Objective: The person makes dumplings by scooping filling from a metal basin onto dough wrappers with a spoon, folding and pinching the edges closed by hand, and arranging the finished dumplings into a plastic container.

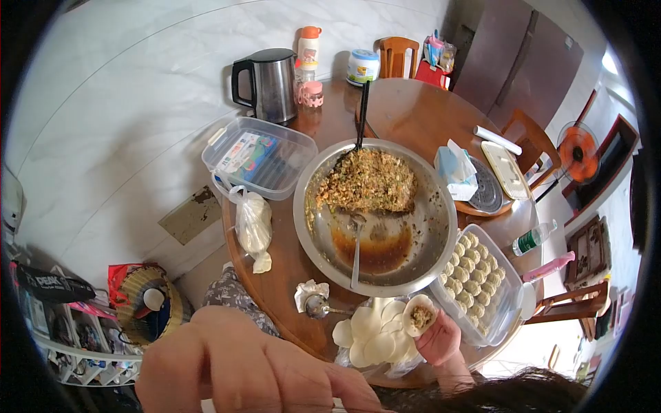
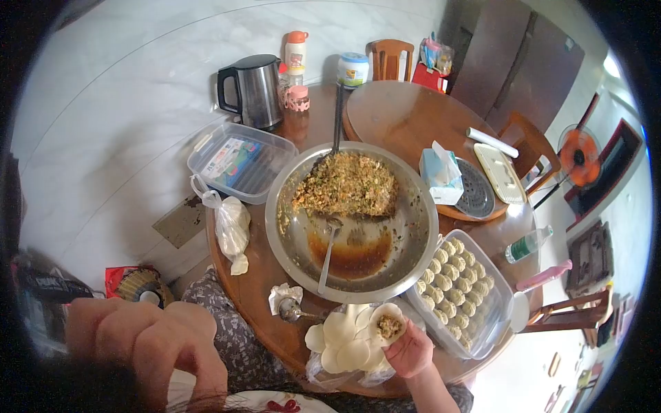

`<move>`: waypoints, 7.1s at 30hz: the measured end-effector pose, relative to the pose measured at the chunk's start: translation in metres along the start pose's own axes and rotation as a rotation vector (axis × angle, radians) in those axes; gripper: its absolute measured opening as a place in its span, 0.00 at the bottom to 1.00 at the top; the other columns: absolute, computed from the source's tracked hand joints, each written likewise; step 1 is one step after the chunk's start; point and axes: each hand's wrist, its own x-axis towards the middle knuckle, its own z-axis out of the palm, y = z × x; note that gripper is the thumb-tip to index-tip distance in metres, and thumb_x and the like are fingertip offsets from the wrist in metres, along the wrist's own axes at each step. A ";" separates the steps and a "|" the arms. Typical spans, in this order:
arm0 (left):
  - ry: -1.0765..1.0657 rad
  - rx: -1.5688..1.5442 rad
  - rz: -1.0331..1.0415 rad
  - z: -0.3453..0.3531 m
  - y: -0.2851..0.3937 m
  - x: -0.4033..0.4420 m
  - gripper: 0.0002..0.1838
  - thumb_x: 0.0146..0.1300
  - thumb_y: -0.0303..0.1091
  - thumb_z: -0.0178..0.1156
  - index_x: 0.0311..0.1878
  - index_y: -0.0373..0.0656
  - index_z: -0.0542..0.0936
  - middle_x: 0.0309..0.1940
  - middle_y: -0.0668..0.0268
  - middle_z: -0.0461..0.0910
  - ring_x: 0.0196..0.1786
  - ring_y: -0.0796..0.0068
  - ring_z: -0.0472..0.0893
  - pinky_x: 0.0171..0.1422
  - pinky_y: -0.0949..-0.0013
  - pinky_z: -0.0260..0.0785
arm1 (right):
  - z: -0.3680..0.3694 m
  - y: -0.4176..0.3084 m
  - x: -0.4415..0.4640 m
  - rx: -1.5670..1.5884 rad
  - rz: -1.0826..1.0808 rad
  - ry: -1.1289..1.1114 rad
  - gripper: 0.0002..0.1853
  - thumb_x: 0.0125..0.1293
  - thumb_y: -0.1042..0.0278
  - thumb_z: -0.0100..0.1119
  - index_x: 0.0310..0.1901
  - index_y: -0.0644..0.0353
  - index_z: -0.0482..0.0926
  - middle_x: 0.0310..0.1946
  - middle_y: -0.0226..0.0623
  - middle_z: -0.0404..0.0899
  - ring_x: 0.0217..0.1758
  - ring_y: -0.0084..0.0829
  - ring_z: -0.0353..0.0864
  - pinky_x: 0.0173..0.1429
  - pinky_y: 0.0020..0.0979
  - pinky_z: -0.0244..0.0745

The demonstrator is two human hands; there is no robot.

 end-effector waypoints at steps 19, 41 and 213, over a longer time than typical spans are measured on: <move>-0.011 -0.014 0.016 0.000 -0.001 0.000 0.08 0.62 0.36 0.46 0.30 0.43 0.70 0.27 0.60 0.73 0.32 0.67 0.74 0.33 0.58 0.66 | 0.002 0.001 0.001 -0.014 0.021 -0.016 0.20 0.62 0.61 0.41 0.52 0.65 0.66 0.51 0.42 0.70 0.55 0.36 0.69 0.59 0.38 0.65; 0.088 0.100 -0.010 0.015 0.005 0.013 0.12 0.64 0.35 0.42 0.26 0.42 0.66 0.22 0.60 0.71 0.25 0.66 0.73 0.24 0.62 0.65 | -0.003 -0.001 0.001 -0.056 0.034 0.000 0.22 0.62 0.59 0.42 0.54 0.64 0.65 0.52 0.40 0.70 0.55 0.35 0.69 0.60 0.35 0.63; 0.334 0.516 -1.289 -0.061 -0.110 -0.165 0.12 0.55 0.25 0.58 0.44 0.39 0.73 0.34 0.72 0.75 0.36 0.89 0.72 0.38 0.83 0.67 | -0.012 0.028 0.002 -1.417 -0.697 -0.150 0.04 0.49 0.77 0.60 0.29 0.60 0.78 0.26 0.34 0.76 0.29 0.31 0.77 0.33 0.27 0.73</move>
